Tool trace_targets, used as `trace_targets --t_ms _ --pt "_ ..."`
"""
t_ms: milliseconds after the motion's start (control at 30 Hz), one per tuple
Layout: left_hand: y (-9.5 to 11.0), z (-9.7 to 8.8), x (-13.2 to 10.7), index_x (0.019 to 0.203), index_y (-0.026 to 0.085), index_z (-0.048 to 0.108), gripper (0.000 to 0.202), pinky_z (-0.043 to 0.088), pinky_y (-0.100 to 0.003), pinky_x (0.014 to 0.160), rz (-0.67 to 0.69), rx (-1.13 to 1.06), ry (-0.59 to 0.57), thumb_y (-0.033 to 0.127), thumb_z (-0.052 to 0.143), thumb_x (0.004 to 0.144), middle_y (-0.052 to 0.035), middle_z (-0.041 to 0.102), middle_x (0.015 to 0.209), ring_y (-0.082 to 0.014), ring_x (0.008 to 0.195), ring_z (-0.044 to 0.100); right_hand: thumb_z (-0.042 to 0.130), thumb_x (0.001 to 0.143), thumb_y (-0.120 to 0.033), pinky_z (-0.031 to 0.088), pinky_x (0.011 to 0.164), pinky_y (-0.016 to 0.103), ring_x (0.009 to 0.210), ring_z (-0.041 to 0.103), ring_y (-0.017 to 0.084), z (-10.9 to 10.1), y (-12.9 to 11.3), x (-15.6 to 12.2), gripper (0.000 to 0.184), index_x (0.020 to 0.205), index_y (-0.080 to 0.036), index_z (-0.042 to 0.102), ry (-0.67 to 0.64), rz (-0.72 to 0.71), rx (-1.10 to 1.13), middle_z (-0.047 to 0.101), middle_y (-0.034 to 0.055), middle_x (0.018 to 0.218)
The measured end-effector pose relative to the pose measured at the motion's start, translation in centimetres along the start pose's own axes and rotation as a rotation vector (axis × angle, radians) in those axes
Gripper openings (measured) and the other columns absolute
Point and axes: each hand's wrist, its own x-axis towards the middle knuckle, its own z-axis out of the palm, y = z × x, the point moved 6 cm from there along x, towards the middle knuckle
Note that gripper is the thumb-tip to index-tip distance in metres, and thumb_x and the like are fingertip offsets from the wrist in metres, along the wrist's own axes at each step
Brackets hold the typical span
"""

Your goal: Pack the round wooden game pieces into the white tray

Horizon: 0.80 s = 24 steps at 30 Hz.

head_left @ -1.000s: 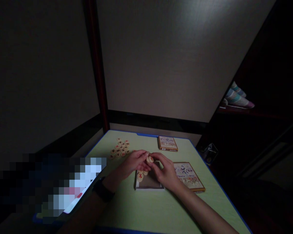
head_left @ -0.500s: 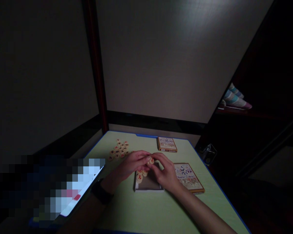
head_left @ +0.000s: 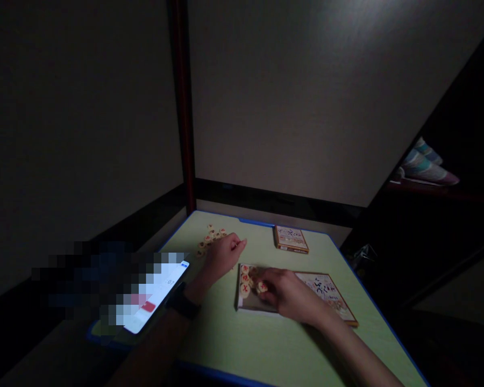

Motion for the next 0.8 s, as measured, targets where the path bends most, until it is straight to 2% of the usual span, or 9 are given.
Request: trace_targets --t_ms 67,167,300,500,633,800 --pt "0.3 -0.2 -0.3 0.066 0.018 0.055 0.028 0.030 -0.026 0.057 0.041 0.236 0.011 0.032 0.053 0.089 -0.0014 0.060 0.062 -0.0150 0.062 0.056 0.057 0.080 -0.008 0.044 0.071 0.024 0.080 0.062 0.017 0.9 -0.4 -0.1 0.018 0.093 -0.019 0.062 -0.066 -0.008 -0.066 0.068 0.0037 0.089" --pt "0.7 0.0 -0.9 0.074 0.018 0.060 0.025 0.029 -0.027 0.058 0.056 0.387 -0.043 0.032 0.050 0.092 -0.0038 0.066 0.070 -0.0167 0.067 0.059 0.054 0.082 -0.010 0.045 0.075 0.025 0.087 0.062 0.018 2.1 -0.8 -0.1 0.020 0.100 -0.017 0.061 -0.108 -0.015 -0.122 0.066 0.0071 0.099" --pt "0.9 0.1 -1.1 0.080 0.019 0.064 0.026 0.031 -0.027 0.060 0.034 0.445 -0.080 0.033 0.047 0.093 -0.0056 0.069 0.076 -0.0179 0.070 0.062 0.054 0.085 -0.012 0.047 0.083 0.028 0.097 0.061 0.020 2.6 -0.8 0.1 0.024 0.108 -0.017 0.059 -0.090 -0.018 -0.141 0.059 0.0104 0.116" --pt "1.0 0.1 -1.2 0.081 0.018 0.065 0.029 0.035 -0.028 0.062 0.061 0.465 -0.107 0.033 0.044 0.094 -0.0074 0.070 0.079 -0.0200 0.074 0.064 0.058 0.084 -0.014 0.050 0.075 0.029 0.086 0.062 0.019 2.9 -0.1 0.2 0.027 0.110 -0.022 0.059 -0.032 0.025 -0.190 0.058 0.0069 0.112" --pt "1.1 0.1 -1.3 0.081 0.018 0.066 0.029 0.037 -0.028 0.063 0.055 0.475 -0.126 0.032 0.044 0.094 -0.0084 0.071 0.080 -0.0204 0.075 0.065 0.062 0.082 -0.015 0.050 0.075 0.028 0.086 0.063 0.019 2.2 0.1 0.2 0.025 0.105 -0.022 0.062 0.005 -0.003 -0.127 0.060 0.0059 0.107" --pt "1.2 -0.1 -1.2 0.084 0.018 0.067 0.030 0.039 -0.027 0.064 0.048 0.489 -0.120 0.033 0.044 0.094 -0.0085 0.071 0.081 -0.0199 0.075 0.065 0.065 0.083 -0.021 0.045 0.069 0.024 0.078 0.064 0.018 -0.5 0.8 0.1 0.009 0.092 -0.021 0.066 0.043 0.059 -0.040 0.067 0.0029 0.085"
